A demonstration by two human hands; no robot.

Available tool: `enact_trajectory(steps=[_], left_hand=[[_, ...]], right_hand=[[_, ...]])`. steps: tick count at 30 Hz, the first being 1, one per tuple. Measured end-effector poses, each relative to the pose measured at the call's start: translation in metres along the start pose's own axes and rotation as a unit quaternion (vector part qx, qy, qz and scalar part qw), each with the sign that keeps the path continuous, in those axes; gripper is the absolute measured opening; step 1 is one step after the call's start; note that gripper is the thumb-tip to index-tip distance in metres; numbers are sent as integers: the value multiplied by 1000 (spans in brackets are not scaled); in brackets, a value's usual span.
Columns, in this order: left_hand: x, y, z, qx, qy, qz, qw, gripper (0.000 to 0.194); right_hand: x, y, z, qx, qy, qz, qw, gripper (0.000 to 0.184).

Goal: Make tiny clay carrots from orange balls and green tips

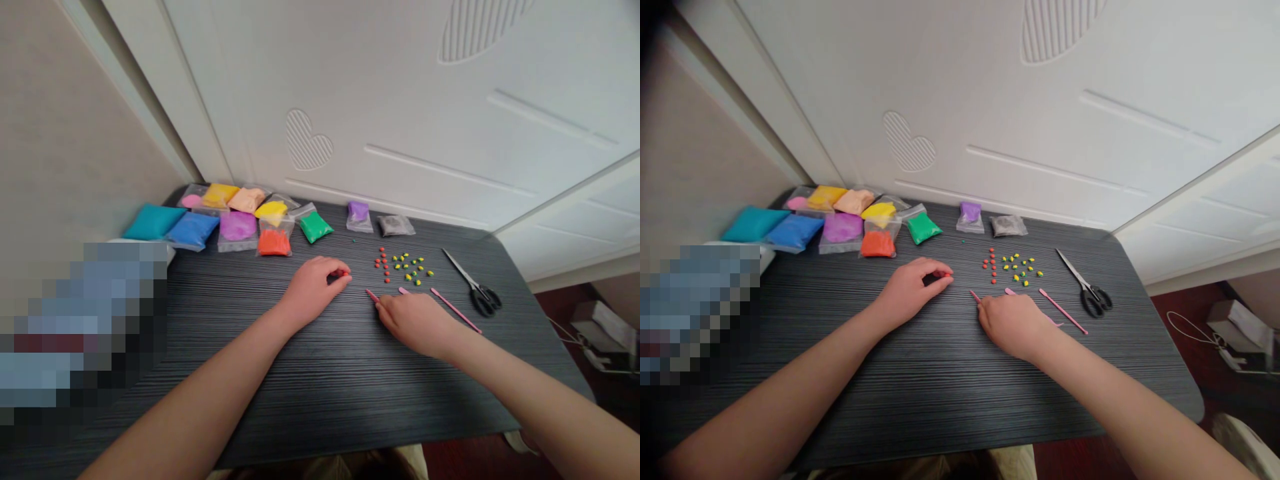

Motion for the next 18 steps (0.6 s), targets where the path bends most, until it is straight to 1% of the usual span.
enact_trajectory(steps=[5,11,18], left_hand=[[0,0,0,5,1,-3,1000,18],[0,0,0,4,3,0,1000,19],[0,0,0,4,7,-6,1000,18]], right_hand=[[2,-3,1,6,-9,8,1000,41],[0,-1,1,-11,-27,18,999,35],[2,-2,0,-17,-44,29,998,36]])
Point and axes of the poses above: each hand's wrist, its own y-axis towards the middle knuckle, its own x-axis out of the palm, z = x × y, the point moved 2 cm from there along y, towards the middle knuckle, and after that the axes turned 7 degrees about -z, right-handed, at the moved point
